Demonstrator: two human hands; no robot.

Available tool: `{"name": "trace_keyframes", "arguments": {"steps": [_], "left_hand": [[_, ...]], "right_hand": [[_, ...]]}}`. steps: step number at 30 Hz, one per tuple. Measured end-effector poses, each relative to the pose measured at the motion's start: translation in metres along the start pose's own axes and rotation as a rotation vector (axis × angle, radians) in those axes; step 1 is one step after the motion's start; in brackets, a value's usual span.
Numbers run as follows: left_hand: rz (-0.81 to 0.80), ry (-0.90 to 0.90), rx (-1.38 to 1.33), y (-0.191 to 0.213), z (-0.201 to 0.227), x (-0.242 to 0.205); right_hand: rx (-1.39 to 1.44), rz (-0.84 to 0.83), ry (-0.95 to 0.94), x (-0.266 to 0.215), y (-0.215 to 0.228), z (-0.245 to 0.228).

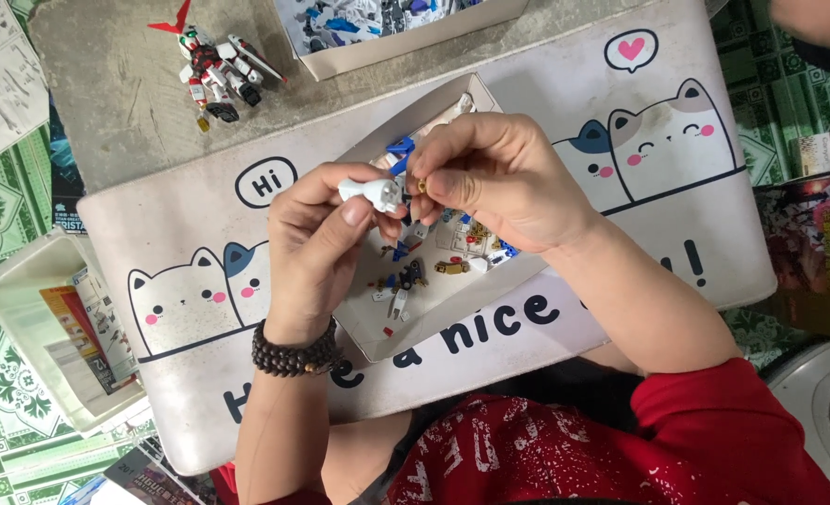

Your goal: Assembling a plastic model action figure by joining small components together by hand.

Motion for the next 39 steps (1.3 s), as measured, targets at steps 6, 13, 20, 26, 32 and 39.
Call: {"name": "trace_keyframes", "arguments": {"steps": [6,13,20,26,32,39], "left_hand": [[-0.060,0.053,-0.151,-0.001,0.002,0.001],[-0.121,0.021,-0.044,-0.004,0.005,0.001],[-0.143,0.003,0.025,-0.004,0.007,0.001],[-0.121,-0.045,0.161,-0.003,0.007,-0.001],[-0.138,-0.168,0.289,-0.008,0.013,-0.001],[-0.163,-0.153,0.211,-0.011,0.012,-0.001]], "right_hand": [[-0.091,0.038,0.147,-0.001,-0.012,-0.001],[-0.408,0.115,0.325,-0.008,-0.019,-0.003],[-0.341,0.051,0.273,-0.008,-0.020,-0.006],[-0.342,0.005,0.314,-0.007,-0.021,-0.007],[-0.540,0.002,0.412,-0.009,-0.025,-0.009],[-0.532,-0.007,0.438,-0.009,-0.021,-0.012]]}}
Point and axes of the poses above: each hand's wrist, its own x-axis towards the middle knuckle, its own y-axis out of the back of the hand, z = x × y, the point moved 1 cm from there along x, towards the middle knuckle, and after that the axes turned 1 degree about z, right-handed, at the moved point
